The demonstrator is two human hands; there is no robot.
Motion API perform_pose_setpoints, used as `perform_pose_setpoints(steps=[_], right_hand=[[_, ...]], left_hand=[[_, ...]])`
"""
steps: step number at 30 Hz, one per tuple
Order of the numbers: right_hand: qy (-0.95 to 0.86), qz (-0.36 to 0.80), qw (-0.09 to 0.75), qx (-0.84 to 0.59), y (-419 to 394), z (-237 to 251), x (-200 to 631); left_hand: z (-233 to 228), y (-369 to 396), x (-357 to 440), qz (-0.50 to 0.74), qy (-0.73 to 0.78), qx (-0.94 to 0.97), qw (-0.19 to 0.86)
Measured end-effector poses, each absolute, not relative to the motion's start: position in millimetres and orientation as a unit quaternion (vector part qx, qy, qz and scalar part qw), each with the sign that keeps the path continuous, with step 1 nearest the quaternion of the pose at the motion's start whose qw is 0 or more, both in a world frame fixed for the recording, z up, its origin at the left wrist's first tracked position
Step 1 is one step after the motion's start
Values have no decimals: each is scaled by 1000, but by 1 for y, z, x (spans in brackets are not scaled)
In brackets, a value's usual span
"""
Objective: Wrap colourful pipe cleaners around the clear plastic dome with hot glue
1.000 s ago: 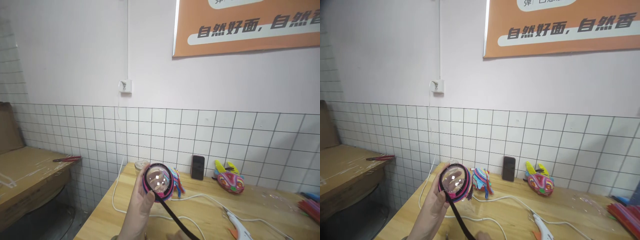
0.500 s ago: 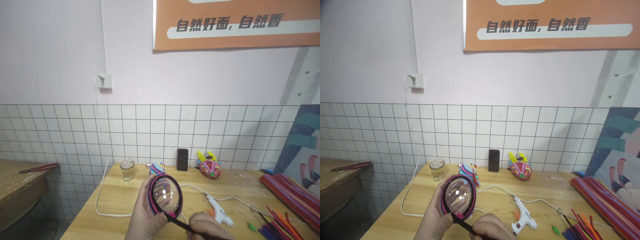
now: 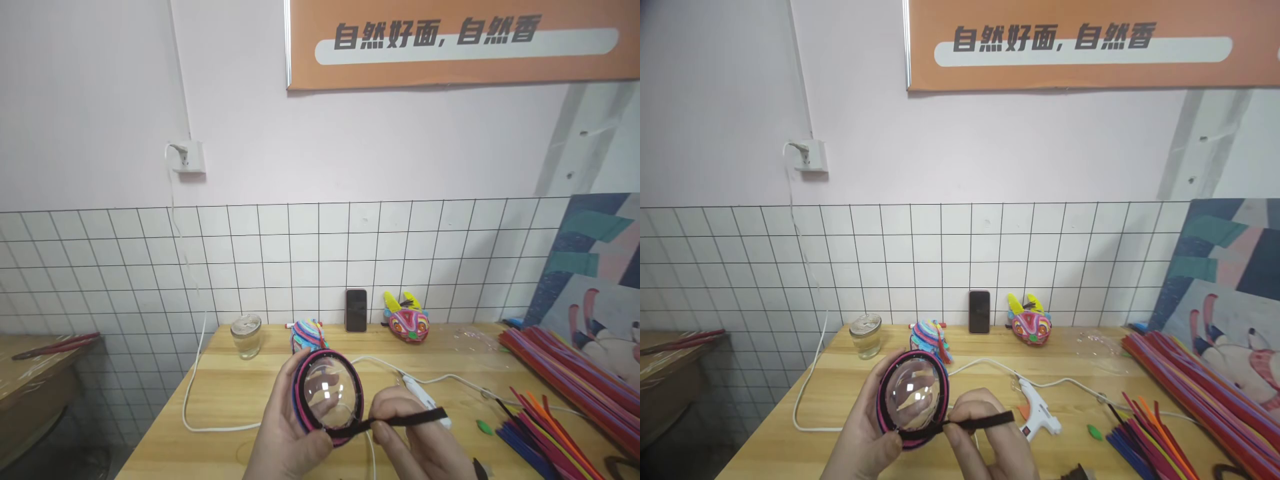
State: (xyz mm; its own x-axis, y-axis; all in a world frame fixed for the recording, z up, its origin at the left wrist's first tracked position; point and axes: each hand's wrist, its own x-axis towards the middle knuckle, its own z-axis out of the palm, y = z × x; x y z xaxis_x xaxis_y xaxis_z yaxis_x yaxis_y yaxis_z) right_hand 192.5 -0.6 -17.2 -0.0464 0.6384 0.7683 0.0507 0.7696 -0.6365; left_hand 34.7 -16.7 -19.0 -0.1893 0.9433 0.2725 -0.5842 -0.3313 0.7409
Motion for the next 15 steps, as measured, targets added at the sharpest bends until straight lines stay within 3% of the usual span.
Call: perform_pose_setpoints(steps=[3,15], right_hand=[[-730,198,608,-240,4,-19,197],[-705,217,610,-290,2,-18,195]], left_hand=[[-20,-16,35,728,243,365,527],[-19,-18,36,705,271,373,539]])
